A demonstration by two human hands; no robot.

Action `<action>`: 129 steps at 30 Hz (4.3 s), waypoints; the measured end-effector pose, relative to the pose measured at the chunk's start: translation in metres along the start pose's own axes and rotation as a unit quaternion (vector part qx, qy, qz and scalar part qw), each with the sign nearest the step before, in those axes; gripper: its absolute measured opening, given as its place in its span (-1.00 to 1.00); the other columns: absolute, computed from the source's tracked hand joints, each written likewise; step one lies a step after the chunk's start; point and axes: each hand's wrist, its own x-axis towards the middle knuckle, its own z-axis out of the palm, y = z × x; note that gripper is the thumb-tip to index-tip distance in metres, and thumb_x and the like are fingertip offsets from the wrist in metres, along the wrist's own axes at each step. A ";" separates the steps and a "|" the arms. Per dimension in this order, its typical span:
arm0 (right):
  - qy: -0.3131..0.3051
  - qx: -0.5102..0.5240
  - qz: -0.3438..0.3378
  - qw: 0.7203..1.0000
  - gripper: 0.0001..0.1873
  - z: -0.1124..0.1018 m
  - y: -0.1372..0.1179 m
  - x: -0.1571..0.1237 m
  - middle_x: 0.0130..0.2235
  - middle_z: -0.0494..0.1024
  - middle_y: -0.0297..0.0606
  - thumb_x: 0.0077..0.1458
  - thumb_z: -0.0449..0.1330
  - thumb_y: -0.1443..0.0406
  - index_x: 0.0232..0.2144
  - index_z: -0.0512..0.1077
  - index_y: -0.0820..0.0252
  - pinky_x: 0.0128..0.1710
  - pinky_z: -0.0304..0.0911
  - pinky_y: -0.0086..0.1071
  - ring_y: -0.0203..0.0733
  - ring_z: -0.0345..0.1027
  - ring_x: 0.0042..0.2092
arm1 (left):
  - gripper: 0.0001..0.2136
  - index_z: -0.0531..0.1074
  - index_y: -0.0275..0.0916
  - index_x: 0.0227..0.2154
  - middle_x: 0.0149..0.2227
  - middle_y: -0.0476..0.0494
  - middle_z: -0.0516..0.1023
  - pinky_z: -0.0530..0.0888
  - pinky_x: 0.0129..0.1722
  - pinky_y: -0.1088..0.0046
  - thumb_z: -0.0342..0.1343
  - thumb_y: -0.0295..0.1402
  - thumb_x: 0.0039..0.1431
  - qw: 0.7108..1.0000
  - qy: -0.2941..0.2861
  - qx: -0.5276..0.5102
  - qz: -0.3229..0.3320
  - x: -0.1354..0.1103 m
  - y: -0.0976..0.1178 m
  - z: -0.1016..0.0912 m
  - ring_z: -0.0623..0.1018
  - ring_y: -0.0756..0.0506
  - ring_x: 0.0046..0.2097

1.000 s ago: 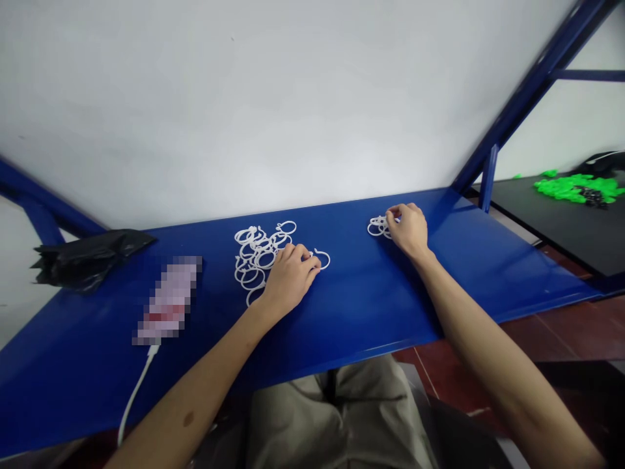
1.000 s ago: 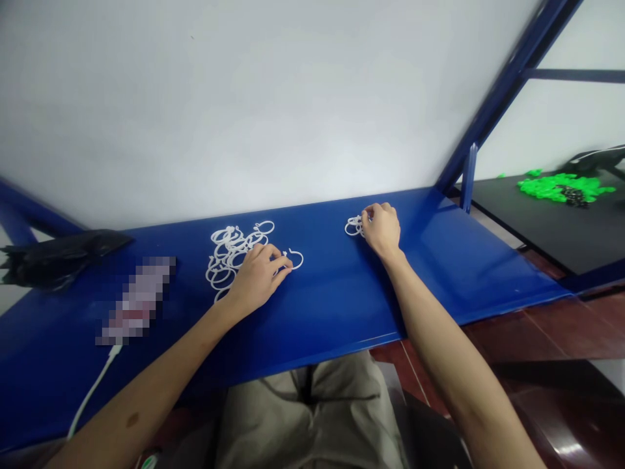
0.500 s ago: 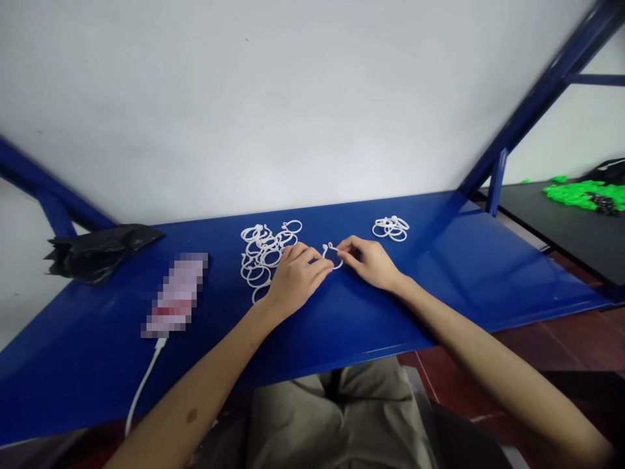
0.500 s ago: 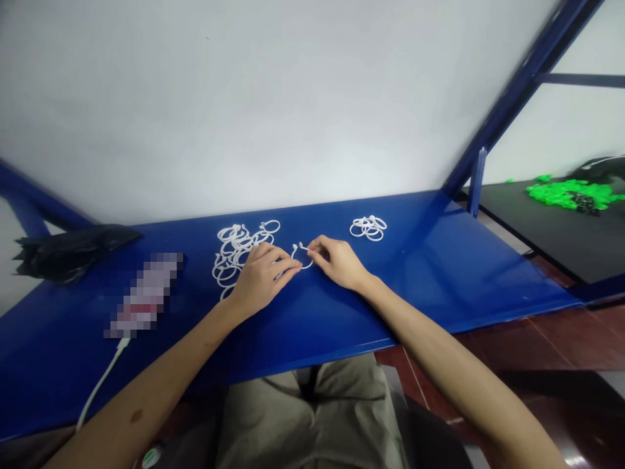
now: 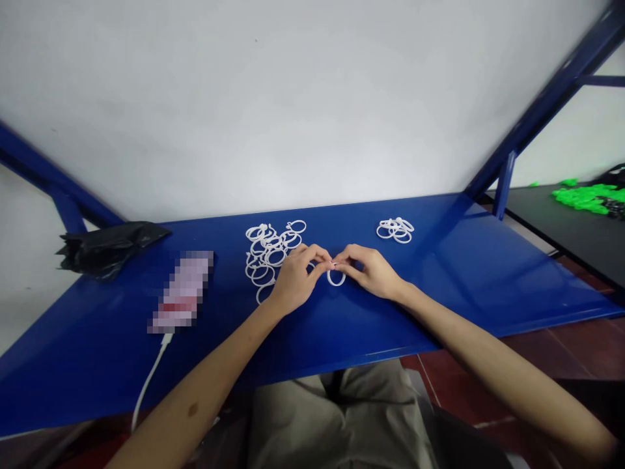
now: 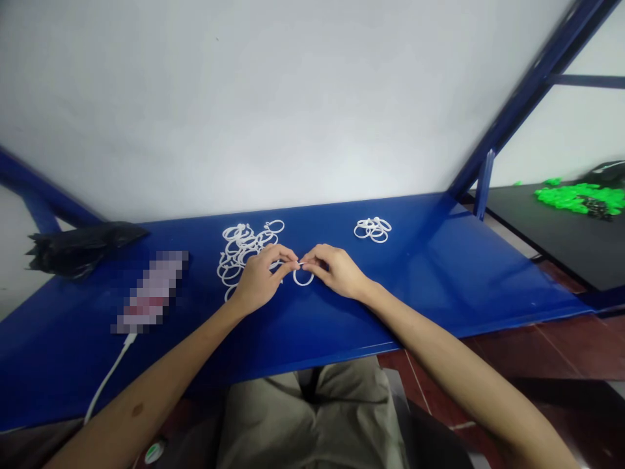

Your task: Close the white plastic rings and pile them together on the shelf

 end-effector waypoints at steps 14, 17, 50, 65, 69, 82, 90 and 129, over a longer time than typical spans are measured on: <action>-0.065 -0.114 -0.126 0.983 -0.70 -0.003 -0.007 -0.004 -0.27 0.43 -0.15 0.43 -0.10 0.32 -0.23 0.41 0.20 -0.22 0.22 -0.29 -0.15 0.21 -0.25 | -0.85 0.46 -0.16 -0.44 -0.36 0.05 0.58 0.37 -0.09 0.31 0.22 -0.50 0.22 0.998 -0.033 0.056 0.001 -0.002 -0.004 0.002 0.47 -0.08 -0.22; -0.077 -0.144 -0.133 0.978 -0.68 -0.003 -0.007 -0.004 -0.27 0.42 -0.15 0.42 -0.11 0.35 -0.21 0.43 0.21 -0.23 0.21 -0.29 -0.15 0.20 -0.25 | -0.85 0.45 -0.16 -0.44 -0.36 0.05 0.58 0.36 -0.09 0.30 0.20 -0.45 0.26 0.996 -0.043 0.076 0.008 -0.003 -0.006 0.006 0.46 -0.10 -0.20; 0.187 -0.327 0.214 0.901 -0.87 -0.092 0.078 -0.023 -0.28 0.55 -0.15 0.15 0.24 0.34 -0.30 0.60 0.22 -0.20 0.28 -0.27 -0.13 0.39 -0.31 | -0.62 0.49 -0.16 -0.06 -0.02 -0.14 0.54 0.29 0.08 0.06 -0.02 -0.58 0.10 0.964 -0.130 0.229 0.041 0.001 -0.028 -0.037 0.38 -0.25 0.03; 0.087 -0.298 0.023 0.950 -0.77 -0.031 0.038 -0.001 -0.22 0.50 -0.10 0.35 0.06 0.24 -0.18 0.51 0.18 -0.13 0.34 -0.15 -0.03 0.36 -0.18 | -0.79 0.58 -0.10 -0.20 -0.05 -0.14 0.51 0.30 0.10 0.04 0.06 -0.43 0.26 0.967 -0.151 0.191 0.075 -0.001 -0.023 -0.029 0.38 -0.24 0.02; 0.021 -0.307 -0.014 0.951 -0.74 -0.018 0.028 -0.001 -0.20 0.49 -0.10 0.37 0.03 0.24 -0.16 0.49 0.21 -0.17 0.36 -0.18 -0.04 0.34 -0.18 | -0.83 0.58 -0.09 -0.20 -0.05 -0.12 0.53 0.29 0.09 0.08 0.08 -0.40 0.31 0.967 -0.150 0.189 0.077 0.000 -0.028 -0.026 0.37 -0.23 0.01; 0.006 -0.154 0.024 0.988 -0.64 -0.004 0.000 -0.001 -0.21 0.63 -0.19 0.35 0.08 0.03 -0.18 0.51 0.15 -0.17 0.35 -0.26 -0.11 0.49 -0.18 | -0.78 0.23 -0.14 -0.52 -0.48 0.00 0.44 0.32 -0.12 0.24 0.11 -0.38 0.22 0.979 0.046 0.192 0.052 0.005 -0.009 -0.012 0.40 -0.14 -0.27; 0.018 -0.092 0.001 0.996 -0.76 0.007 0.001 -0.003 -0.27 0.62 -0.24 0.37 0.06 0.21 -0.17 0.50 0.16 -0.27 0.34 -0.37 -0.22 0.48 -0.31 | -0.76 0.27 -0.17 -0.52 -0.48 0.02 0.42 0.37 -0.23 0.34 0.09 -0.34 0.28 0.998 -0.007 0.043 0.039 0.003 0.000 -0.007 0.40 -0.07 -0.32; 0.235 -0.352 0.222 0.878 -0.80 -0.074 0.088 -0.011 -0.27 0.56 -0.02 0.18 0.11 0.27 -0.31 0.51 0.25 -0.10 0.26 -0.11 0.04 0.36 -0.21 | -0.84 0.48 -0.12 -0.19 -0.28 -0.04 0.59 0.24 -0.09 0.22 0.09 -0.50 0.27 0.966 -0.119 0.226 0.030 -0.002 -0.031 -0.013 0.44 -0.20 -0.11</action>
